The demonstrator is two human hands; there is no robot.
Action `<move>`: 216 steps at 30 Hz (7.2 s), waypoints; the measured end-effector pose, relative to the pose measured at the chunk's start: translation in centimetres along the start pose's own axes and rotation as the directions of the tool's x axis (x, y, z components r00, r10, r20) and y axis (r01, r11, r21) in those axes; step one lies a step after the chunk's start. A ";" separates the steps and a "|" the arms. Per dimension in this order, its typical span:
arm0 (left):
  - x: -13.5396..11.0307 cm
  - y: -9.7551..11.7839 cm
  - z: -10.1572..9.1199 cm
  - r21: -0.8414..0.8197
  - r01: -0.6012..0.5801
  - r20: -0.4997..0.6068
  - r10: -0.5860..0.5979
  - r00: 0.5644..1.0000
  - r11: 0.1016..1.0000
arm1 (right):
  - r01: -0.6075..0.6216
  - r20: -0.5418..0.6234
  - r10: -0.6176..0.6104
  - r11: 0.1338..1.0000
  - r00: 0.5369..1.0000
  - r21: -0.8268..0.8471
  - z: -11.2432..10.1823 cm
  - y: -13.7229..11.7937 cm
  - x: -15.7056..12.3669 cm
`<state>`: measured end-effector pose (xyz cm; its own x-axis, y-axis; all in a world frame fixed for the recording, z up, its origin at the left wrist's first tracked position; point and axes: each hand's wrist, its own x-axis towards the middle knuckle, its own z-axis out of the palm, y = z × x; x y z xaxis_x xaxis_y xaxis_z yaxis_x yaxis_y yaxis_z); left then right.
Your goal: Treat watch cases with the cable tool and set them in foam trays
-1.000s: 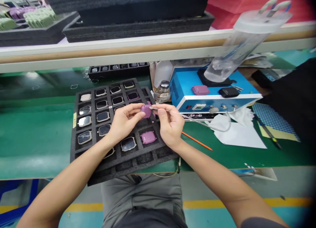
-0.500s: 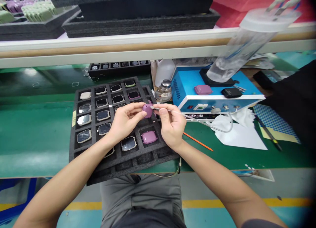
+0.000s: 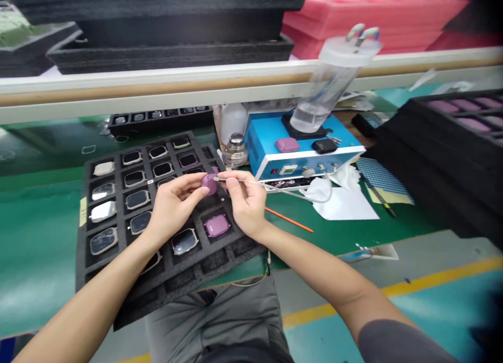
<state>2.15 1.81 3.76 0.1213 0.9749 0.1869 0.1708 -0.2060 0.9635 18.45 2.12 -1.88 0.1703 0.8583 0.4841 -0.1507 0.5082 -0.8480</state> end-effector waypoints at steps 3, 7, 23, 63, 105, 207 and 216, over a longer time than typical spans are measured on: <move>0.2 0.1 -0.1 0.044 -0.006 -0.001 0.006 1.000 0.999 | -0.012 0.009 0.012 1.000 1.000 -0.001 0.0 0.1 0.2; 0.2 0.3 -0.1 0.076 0.008 -0.001 -0.008 1.000 0.997 | -0.009 0.015 0.009 0.999 1.000 -0.032 0.0 -0.2 0.4; 0.3 0.6 0.1 0.041 0.070 -0.031 -0.069 0.997 0.997 | 0.016 -0.002 -0.016 0.998 1.000 -0.065 0.1 -0.6 0.7; 0.3 0.6 0.1 0.035 0.074 -0.015 -0.073 0.997 0.997 | 0.017 0.019 -0.016 0.998 1.000 -0.062 0.0 -0.5 0.5; 0.1 -0.4 0.2 -0.043 0.019 0.030 -0.018 0.999 0.999 | 0.032 -0.017 -0.033 0.997 0.999 -0.073 -0.1 -0.1 0.0; 0.5 -0.6 1.5 -0.132 0.078 -0.055 -0.086 0.995 0.988 | 0.043 -0.072 -0.046 0.998 0.996 -0.046 -0.5 -0.4 0.0; 0.4 -0.1 1.8 -0.170 0.088 -0.057 -0.098 0.993 0.982 | 0.058 -0.083 -0.061 0.997 0.995 -0.046 -0.5 -0.3 -0.1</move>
<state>3.98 2.01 3.42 0.0478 0.9937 0.1018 0.0124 -0.1025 0.9947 18.98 1.86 -1.77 0.2593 0.8167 0.5155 -0.0957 0.5529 -0.8277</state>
